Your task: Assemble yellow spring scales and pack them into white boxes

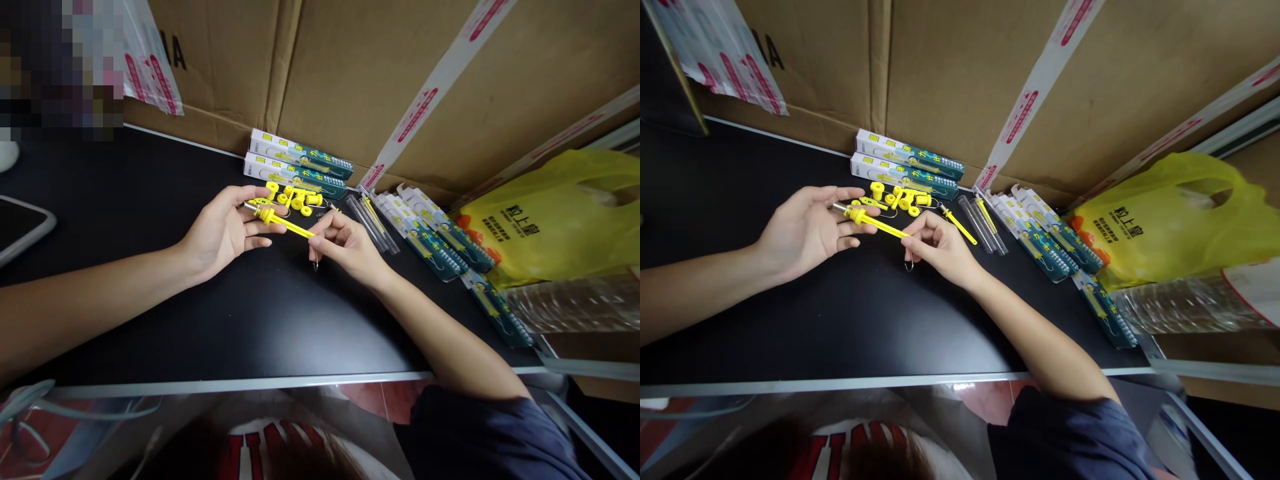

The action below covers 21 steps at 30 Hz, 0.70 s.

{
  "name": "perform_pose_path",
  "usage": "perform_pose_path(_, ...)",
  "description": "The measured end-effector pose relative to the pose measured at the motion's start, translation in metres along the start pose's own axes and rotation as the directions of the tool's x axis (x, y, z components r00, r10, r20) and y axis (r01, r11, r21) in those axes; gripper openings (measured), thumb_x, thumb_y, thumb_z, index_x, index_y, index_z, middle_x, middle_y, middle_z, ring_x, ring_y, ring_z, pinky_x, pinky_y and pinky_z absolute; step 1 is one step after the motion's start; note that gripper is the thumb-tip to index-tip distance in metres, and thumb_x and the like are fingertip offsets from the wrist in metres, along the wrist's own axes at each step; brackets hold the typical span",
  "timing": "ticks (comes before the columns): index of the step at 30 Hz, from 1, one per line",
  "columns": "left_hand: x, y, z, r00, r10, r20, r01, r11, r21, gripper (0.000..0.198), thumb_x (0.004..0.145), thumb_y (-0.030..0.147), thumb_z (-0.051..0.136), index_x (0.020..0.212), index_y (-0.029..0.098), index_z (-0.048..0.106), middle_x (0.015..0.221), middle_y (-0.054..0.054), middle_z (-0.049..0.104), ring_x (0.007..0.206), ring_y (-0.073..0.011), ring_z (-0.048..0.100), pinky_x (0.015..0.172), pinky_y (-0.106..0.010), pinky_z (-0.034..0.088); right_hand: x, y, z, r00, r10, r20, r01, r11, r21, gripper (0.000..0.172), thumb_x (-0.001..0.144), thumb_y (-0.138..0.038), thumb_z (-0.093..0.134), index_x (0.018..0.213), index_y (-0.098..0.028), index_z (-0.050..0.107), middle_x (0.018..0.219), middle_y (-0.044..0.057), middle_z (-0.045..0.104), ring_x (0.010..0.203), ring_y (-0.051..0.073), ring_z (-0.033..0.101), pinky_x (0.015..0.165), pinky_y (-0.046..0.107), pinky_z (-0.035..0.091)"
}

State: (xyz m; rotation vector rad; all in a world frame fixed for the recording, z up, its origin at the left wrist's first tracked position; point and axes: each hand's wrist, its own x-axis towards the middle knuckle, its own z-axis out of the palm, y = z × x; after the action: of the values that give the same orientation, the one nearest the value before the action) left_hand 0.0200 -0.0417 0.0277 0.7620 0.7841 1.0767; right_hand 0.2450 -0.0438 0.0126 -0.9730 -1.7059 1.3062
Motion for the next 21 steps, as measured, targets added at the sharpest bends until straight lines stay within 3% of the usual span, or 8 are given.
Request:
perform_pose_path(4,0.0,0.0,0.002,1.0,0.0,0.014,0.001,0.999,-0.032,0.03,0.086,0.013,0.057,0.116,0.015,0.062,0.109,-0.01,0.076,0.079,-0.0134,0.072,0.062,-0.02,0.055,-0.003,0.0,0.005,0.995,0.066,0.078,-0.069,0.997,0.029,0.034,0.084,-0.043,0.076,0.089,-0.018,0.054,0.064,-0.003,0.069,0.055,0.008,0.062,0.052,0.02,0.051)
perform_pose_path(7,0.0,-0.004,0.001,0.998,0.02,0.052,-0.022,0.999,0.033,0.034,0.086,0.009,0.061,0.119,0.016,0.065,0.116,-0.01,0.074,0.078,-0.0103,0.07,0.064,-0.018,0.055,-0.007,-0.002,0.011,0.984,0.114,0.138,-0.124,0.99,0.072,0.032,0.088,-0.043,0.072,0.091,-0.018,0.052,0.073,0.001,0.074,0.056,0.008,0.063,0.051,0.018,0.05)
perform_pose_path(11,0.0,-0.014,-0.004,0.988,0.072,0.135,-0.104,0.962,0.251,0.023,0.089,0.026,0.068,0.109,0.016,0.074,0.119,-0.011,0.073,0.071,-0.0076,0.065,0.052,-0.014,0.047,-0.011,-0.005,0.019,0.962,0.188,0.198,-0.223,0.96,0.172,0.032,0.088,-0.043,0.071,0.094,-0.019,0.05,0.082,0.003,0.078,0.06,0.008,0.066,0.053,0.018,0.053)
perform_pose_path(15,0.002,-0.021,-0.008,0.956,0.217,0.196,-0.286,0.834,0.472,0.03,0.089,0.042,0.069,0.099,0.015,0.078,0.102,-0.01,0.076,0.072,-0.0102,0.063,0.049,-0.016,0.042,-0.011,-0.005,0.021,0.939,0.254,0.234,-0.312,0.913,0.262,0.037,0.086,-0.048,0.072,0.095,-0.02,0.049,0.081,0.002,0.077,0.059,0.009,0.067,0.053,0.018,0.055)
perform_pose_path(18,0.002,-0.019,-0.008,0.942,0.292,0.163,-0.334,0.809,0.484,0.037,0.089,0.049,0.067,0.1,0.015,0.077,0.091,-0.009,0.076,0.08,-0.0156,0.069,0.056,-0.019,0.047,-0.011,-0.005,0.02,0.926,0.265,0.268,-0.336,0.902,0.271,0.037,0.086,-0.046,0.072,0.102,-0.021,0.05,0.077,0.0,0.076,0.057,0.009,0.066,0.051,0.018,0.054)
perform_pose_path(21,0.002,-0.016,-0.007,0.95,0.297,0.097,-0.308,0.841,0.445,0.039,0.089,0.052,0.066,0.099,0.015,0.073,0.089,-0.008,0.076,0.083,-0.0179,0.072,0.06,-0.021,0.05,-0.012,-0.006,0.02,0.921,0.255,0.296,-0.328,0.916,0.231,0.034,0.086,-0.038,0.074,0.105,-0.019,0.052,0.074,-0.002,0.074,0.055,0.008,0.065,0.05,0.017,0.053)
